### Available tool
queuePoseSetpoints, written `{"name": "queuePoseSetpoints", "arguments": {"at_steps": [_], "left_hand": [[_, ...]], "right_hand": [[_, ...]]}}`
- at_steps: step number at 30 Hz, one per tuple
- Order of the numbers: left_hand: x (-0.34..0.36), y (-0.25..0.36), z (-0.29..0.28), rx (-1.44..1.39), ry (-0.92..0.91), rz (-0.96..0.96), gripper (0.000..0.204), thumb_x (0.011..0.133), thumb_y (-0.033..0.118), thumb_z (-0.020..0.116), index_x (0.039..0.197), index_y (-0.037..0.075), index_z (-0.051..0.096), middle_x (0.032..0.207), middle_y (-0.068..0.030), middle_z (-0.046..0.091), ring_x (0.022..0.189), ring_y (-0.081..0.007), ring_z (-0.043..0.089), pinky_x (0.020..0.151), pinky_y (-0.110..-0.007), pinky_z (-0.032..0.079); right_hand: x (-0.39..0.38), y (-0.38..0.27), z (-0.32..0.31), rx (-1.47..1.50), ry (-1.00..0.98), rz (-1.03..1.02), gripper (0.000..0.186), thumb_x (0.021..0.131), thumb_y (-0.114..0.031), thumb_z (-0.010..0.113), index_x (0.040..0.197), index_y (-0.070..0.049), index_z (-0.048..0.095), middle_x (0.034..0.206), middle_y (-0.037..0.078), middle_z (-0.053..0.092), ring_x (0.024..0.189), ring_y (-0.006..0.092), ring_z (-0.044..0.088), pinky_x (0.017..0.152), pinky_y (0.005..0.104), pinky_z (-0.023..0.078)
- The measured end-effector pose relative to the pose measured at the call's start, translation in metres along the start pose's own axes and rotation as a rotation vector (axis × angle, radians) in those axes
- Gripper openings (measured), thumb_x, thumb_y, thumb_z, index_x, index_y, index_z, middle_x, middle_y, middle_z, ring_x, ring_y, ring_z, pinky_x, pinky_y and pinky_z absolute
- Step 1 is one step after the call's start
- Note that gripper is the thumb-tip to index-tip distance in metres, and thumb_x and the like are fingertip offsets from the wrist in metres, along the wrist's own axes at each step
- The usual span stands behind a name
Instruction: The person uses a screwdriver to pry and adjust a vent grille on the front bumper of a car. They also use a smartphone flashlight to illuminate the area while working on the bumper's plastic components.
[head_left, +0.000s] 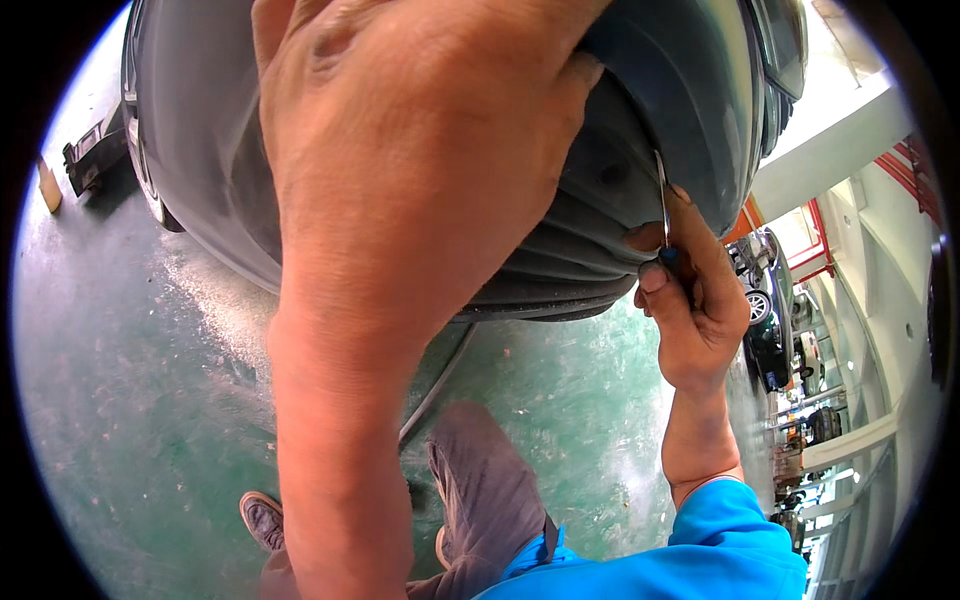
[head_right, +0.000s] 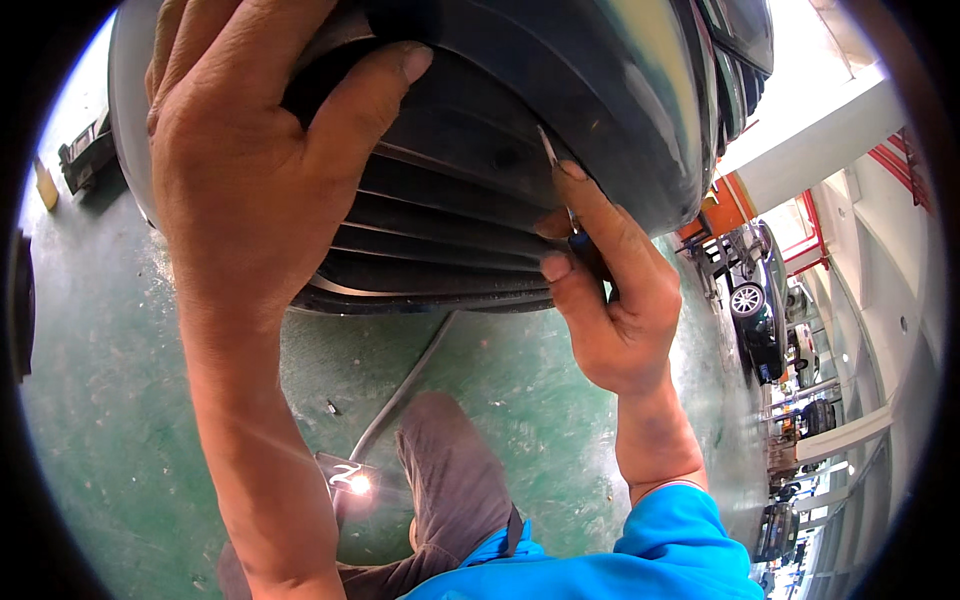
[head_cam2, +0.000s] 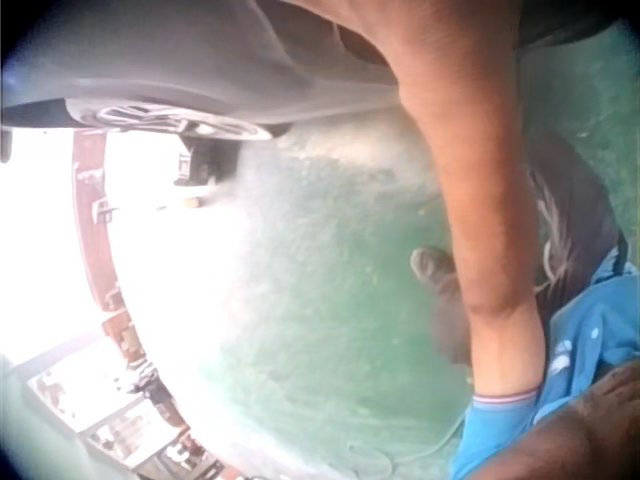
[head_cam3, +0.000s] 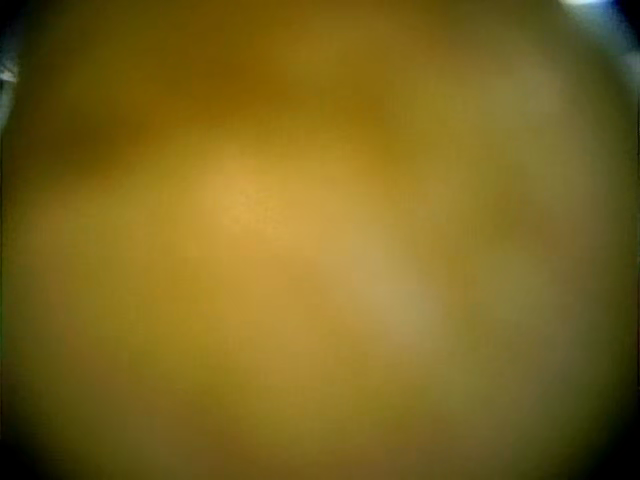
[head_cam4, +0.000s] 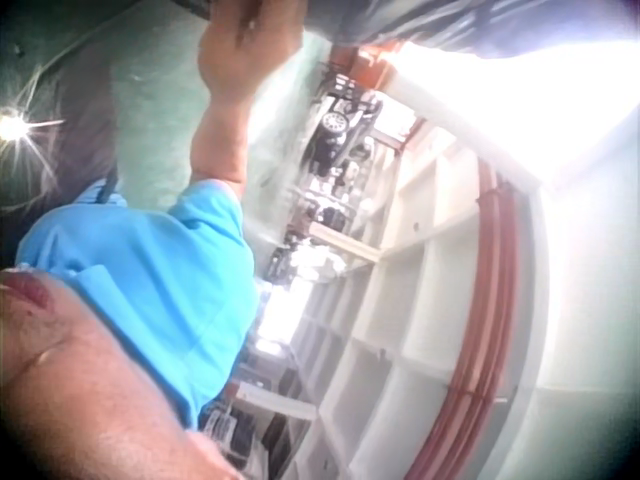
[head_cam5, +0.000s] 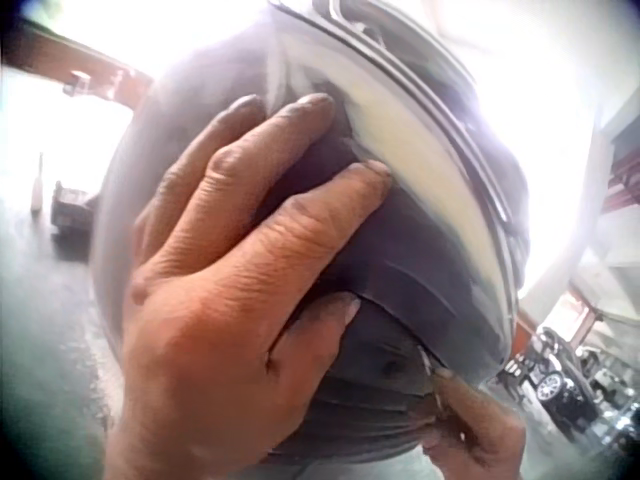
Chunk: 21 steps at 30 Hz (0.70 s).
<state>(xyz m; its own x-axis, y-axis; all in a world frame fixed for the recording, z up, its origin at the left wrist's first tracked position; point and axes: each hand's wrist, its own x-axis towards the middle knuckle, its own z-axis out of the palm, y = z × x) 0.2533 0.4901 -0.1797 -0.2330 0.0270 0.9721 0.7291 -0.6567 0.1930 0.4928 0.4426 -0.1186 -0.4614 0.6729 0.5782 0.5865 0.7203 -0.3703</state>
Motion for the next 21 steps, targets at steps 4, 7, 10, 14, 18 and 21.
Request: {"name": "queuePoseSetpoints", "arguments": {"at_steps": [4, 7, 10, 14, 18, 21], "left_hand": [[0.003, 0.002, 0.002, -0.009, -0.011, -0.002, 0.042, 0.078, 0.016, 0.078, 0.114, 0.0, 0.063, 0.114, -0.0189, 0.053, 0.105, -0.032, 0.046, 0.087, -0.042, 0.04], [0.004, 0.004, 0.001, -0.021, -0.017, -0.006, 0.039, 0.079, 0.015, 0.078, 0.112, 0.0, 0.064, 0.111, -0.0184, 0.054, 0.101, -0.0315, 0.047, 0.084, -0.042, 0.041], [0.005, 0.006, 0.003, -0.031, -0.021, -0.01, 0.036, 0.08, 0.014, 0.077, 0.11, 0.0, 0.064, 0.107, -0.018, 0.055, 0.098, -0.0309, 0.048, 0.082, -0.041, 0.041], [0.004, 0.009, 0.006, -0.04, -0.024, -0.02, 0.032, 0.081, 0.013, 0.076, 0.108, 0.0, 0.065, 0.103, -0.0173, 0.056, 0.092, -0.0301, 0.05, 0.078, -0.04, 0.042], [0.004, 0.008, 0.009, -0.047, -0.025, -0.028, 0.028, 0.082, 0.013, 0.076, 0.105, 0.0, 0.065, 0.098, -0.0167, 0.057, 0.087, -0.0294, 0.051, 0.074, -0.039, 0.043], [0.003, 0.003, 0.012, -0.055, -0.014, -0.032, 0.026, 0.082, 0.012, 0.075, 0.103, 0.0, 0.066, 0.095, -0.0163, 0.058, 0.083, -0.0288, 0.053, 0.071, -0.039, 0.043]], "right_hand": [[0.006, 0.003, 0.003, -0.011, 0.03, -0.043, 0.05, 0.089, 0.011, 0.057, 0.138, 0.004, 0.056, 0.11, 0.015, 0.07, 0.09, 0.0138, 0.065, 0.074, 0.0221, 0.052], [0.007, 0.005, 0.007, 0.014, 0.06, -0.038, 0.05, 0.088, 0.012, 0.058, 0.137, 0.005, 0.056, 0.11, 0.015, 0.07, 0.094, 0.015, 0.067, 0.075, 0.0227, 0.052], [0.008, 0.006, 0.009, 0.018, 0.075, -0.05, 0.049, 0.088, 0.012, 0.06, 0.136, 0.005, 0.057, 0.11, 0.015, 0.071, 0.095, 0.0154, 0.068, 0.076, 0.0229, 0.053], [0.011, 0.007, 0.012, 0.002, 0.094, -0.072, 0.048, 0.088, 0.011, 0.061, 0.136, 0.005, 0.057, 0.107, 0.014, 0.071, 0.091, 0.0138, 0.067, 0.074, 0.0222, 0.052], [0.012, 0.005, 0.014, -0.041, 0.099, -0.077, 0.05, 0.088, 0.01, 0.063, 0.136, 0.004, 0.057, 0.103, 0.013, 0.071, 0.086, 0.0131, 0.065, 0.074, 0.0221, 0.051], [0.012, 0.003, 0.019, -0.117, 0.114, -0.107, 0.05, 0.087, 0.009, 0.063, 0.137, 0.003, 0.058, 0.1, 0.014, 0.07, 0.084, 0.0139, 0.064, 0.076, 0.0229, 0.05]]}}
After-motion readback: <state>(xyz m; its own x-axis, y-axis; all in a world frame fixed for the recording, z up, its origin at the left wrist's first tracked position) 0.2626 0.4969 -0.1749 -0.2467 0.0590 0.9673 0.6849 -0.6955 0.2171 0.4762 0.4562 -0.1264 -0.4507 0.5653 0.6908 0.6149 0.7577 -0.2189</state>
